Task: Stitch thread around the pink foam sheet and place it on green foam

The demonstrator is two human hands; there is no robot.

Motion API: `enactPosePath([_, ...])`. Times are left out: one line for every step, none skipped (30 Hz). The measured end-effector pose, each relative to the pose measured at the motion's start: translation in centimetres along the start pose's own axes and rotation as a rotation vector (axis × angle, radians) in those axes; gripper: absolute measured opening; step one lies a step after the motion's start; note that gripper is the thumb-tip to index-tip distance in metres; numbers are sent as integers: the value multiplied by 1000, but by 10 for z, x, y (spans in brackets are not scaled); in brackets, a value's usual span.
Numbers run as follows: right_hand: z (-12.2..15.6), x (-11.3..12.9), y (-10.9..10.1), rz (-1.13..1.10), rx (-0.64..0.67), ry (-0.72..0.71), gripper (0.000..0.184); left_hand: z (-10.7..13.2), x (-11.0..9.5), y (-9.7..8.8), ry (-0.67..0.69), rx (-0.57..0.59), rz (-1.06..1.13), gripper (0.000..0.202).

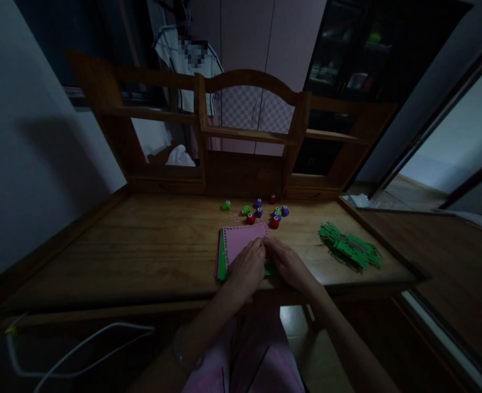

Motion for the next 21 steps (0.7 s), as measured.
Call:
enactPosePath([-1,0,3,-8,15,0,47,0,0,1,12,-4,4,25])
enactPosePath([-2,0,4,-8,24,1,48,-1,0,2,23,-8,10,27])
enactPosePath([-2,0,5,1,31,-1,50,-1,0,2,33,-14,17,28])
enactPosePath([-3,0,6,14,37,-3,51,-1,-1,1,41,-18,23,29])
enactPosePath([-3,-1,6,30,42,-5,52,-1,-2,1,48,-19,30,28])
enactPosePath([-3,-2,6,46,48,-6,53,-1,-3,0,51,-18,37,26])
enactPosePath([-2,-3,7,61,53,-8,55,-1,-4,-2,49,-16,45,24])
enactPosePath([-2,-5,7,73,55,-9,56,-1,-5,-4,41,-12,58,21])
enactPosePath([-1,-6,7,81,57,-10,57,0,-6,-7,31,-5,80,19])
enactPosePath([-1,-6,7,86,60,-13,59,2,-7,-10,16,0,115,16])
enactPosePath([-1,-7,7,86,63,-14,61,5,-6,-15,-3,4,164,14])
enactPosePath([0,-7,7,84,67,-13,63,9,-5,-20,-25,3,228,13])
enactPosePath([0,-7,7,82,71,-11,65,16,-2,-27,-68,-19,301,13])
enactPosePath([0,-7,7,78,74,-7,66,24,6,-37,-139,-70,375,14])
enactPosePath([1,-7,7,75,78,-4,66,34,15,-45,-220,-106,438,14])
enactPosePath([1,-7,7,69,80,1,66,46,26,-53,-304,-143,474,14])
enactPosePath([1,-7,7,61,79,8,65,60,38,-62,-384,-201,491,14])
enactPosePath([1,-7,6,50,77,17,63,75,51,-72,-451,-261,506,16])
enactPosePath([1,-8,6,34,73,28,62,88,62,-80,-492,-302,534,19])
enactPosePath([2,-9,5,16,68,41,59,102,74,-89,-528,-367,553,21])
enactPosePath([1,-9,3,-5,62,55,55,114,86,-99,-560,-426,561,23])
Point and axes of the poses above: each hand's wrist, its own z-axis away from the middle knuckle, its own y-axis out of the palm, x = y × z, the point moved 9 cm from there along -z, towards the middle knuckle, and after that the axes turned 9 degrees about z, right-handed, at the moved point
